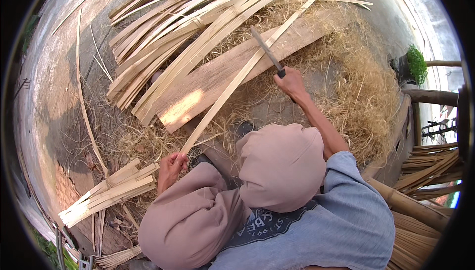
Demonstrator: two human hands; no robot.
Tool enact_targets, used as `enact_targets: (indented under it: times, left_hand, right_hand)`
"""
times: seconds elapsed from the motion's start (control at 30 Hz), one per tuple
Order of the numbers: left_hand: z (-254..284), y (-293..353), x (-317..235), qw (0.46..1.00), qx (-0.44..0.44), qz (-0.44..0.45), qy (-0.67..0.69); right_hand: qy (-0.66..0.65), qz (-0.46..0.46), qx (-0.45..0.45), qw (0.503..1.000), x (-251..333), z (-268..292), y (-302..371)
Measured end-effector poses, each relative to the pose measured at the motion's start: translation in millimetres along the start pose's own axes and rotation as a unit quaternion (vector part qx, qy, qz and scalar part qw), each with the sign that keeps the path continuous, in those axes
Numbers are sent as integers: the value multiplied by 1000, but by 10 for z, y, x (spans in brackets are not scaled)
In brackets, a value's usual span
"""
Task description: The person splits long bamboo strips into thinner slats using a knife and a wooden board. The person repeatedly positions the bamboo, strikes it with the knife, and separates the resulting slats.
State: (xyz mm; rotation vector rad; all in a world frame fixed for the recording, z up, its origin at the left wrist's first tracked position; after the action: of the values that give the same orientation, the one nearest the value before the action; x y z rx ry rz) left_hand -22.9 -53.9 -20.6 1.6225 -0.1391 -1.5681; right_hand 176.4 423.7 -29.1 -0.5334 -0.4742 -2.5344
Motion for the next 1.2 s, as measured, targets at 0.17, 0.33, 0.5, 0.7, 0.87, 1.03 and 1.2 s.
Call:
enact_targets:
  times: [0.17,0.33,0.5,0.7,0.87,1.03,1.2]
  left_hand:
    - [314,501,208,993,14,114,38]
    - [677,712,387,982,92,163,-12]
    - [-14,-368,0,989,129,54,-43]
    - [-484,-750,-459,991,-36,3,-132]
    - [-397,-468,-323,994,-49,-3,-95]
    - [-67,-106,-152,997,-44,46,-45]
    - [341,144,179,993,-47,101,-48]
  right_hand:
    - [51,48,29,997,-1,-286,347]
    - [39,-116,-130,984,-1077,713,-546]
    - [-72,14,-4,997,-174,-305,195]
    - [21,112,74,991,251,-610,1055]
    - [-10,-97,-14,995,-535,267,-181]
    - [71,76,27,994,-215,-189,240]
    - [58,-38,-44,997,-857,505,-376]
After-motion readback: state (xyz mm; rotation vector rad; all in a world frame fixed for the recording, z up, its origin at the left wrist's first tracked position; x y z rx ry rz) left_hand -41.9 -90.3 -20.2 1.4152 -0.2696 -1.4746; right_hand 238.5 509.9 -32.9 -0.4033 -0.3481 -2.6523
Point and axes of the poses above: each hand's wrist, its own y-axis away from the middle knuckle, its own z-axis out of the back of the hand, x = y × z, the point moved 4 cm from there along -y, towards the middle knuckle
